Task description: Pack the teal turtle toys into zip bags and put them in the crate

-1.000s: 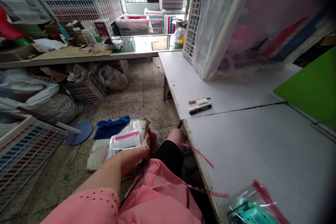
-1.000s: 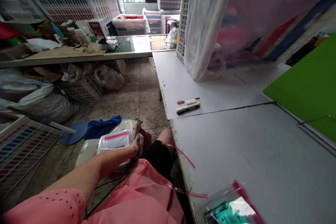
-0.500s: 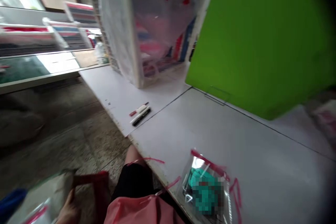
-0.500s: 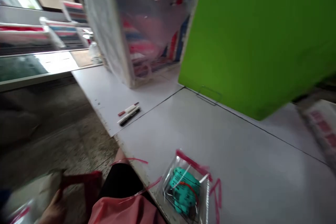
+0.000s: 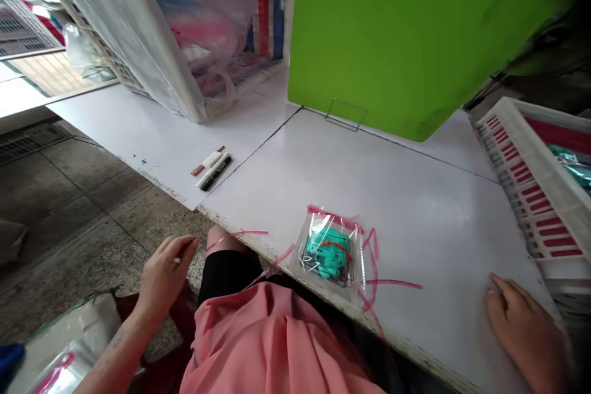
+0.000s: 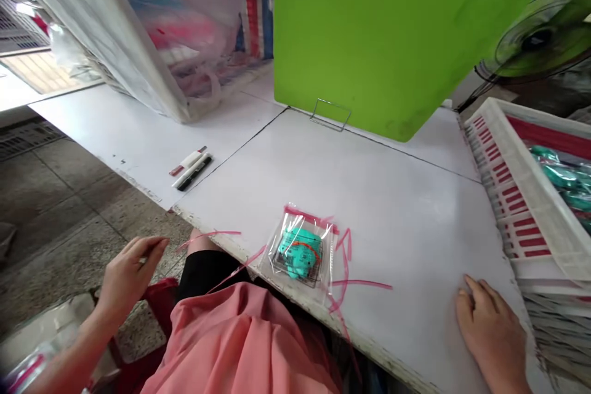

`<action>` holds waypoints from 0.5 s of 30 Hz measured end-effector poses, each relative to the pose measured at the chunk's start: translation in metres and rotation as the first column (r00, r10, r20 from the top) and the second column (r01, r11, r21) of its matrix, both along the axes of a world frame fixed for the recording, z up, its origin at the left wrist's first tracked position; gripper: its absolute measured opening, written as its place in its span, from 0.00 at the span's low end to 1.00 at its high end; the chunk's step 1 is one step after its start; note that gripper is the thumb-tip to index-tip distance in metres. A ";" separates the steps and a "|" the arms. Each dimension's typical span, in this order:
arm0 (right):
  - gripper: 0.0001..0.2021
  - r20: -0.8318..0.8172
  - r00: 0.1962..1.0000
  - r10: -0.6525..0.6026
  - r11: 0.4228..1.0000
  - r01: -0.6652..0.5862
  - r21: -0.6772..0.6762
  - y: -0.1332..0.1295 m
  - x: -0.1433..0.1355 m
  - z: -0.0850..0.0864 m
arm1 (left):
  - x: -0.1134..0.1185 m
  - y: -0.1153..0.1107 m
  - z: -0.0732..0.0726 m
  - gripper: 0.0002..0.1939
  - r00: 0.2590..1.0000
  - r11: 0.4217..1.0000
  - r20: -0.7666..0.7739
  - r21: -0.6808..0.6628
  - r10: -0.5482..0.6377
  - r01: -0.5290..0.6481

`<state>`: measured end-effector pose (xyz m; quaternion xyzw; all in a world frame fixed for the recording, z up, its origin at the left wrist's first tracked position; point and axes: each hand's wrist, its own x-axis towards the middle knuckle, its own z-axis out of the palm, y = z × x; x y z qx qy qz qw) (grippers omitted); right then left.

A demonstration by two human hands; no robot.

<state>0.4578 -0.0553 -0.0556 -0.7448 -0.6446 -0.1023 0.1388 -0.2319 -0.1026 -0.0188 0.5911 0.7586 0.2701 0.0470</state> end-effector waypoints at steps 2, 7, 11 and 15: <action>0.31 -0.034 0.999 -0.007 1.000 0.007 0.004 0.000 0.003 0.002 | 0.036 0.026 0.022 0.21 0.985 0.985 -0.027 0.033 -0.171 0.172; 0.26 -0.411 0.900 -0.146 0.989 0.136 -0.054 -0.005 -0.026 0.024 | 0.075 0.062 0.021 0.19 0.921 0.916 -0.092 -0.180 -0.378 0.358; 0.23 -0.402 0.904 0.145 0.985 -0.095 0.142 -0.006 -0.071 0.032 | 0.070 0.075 0.005 0.18 0.860 0.889 -0.244 -0.227 -0.448 0.398; 0.23 -0.147 0.983 0.109 0.988 -0.090 0.127 -0.014 -0.083 0.007 | 0.058 0.108 -0.018 0.14 0.753 0.813 -0.313 -0.150 -0.579 0.563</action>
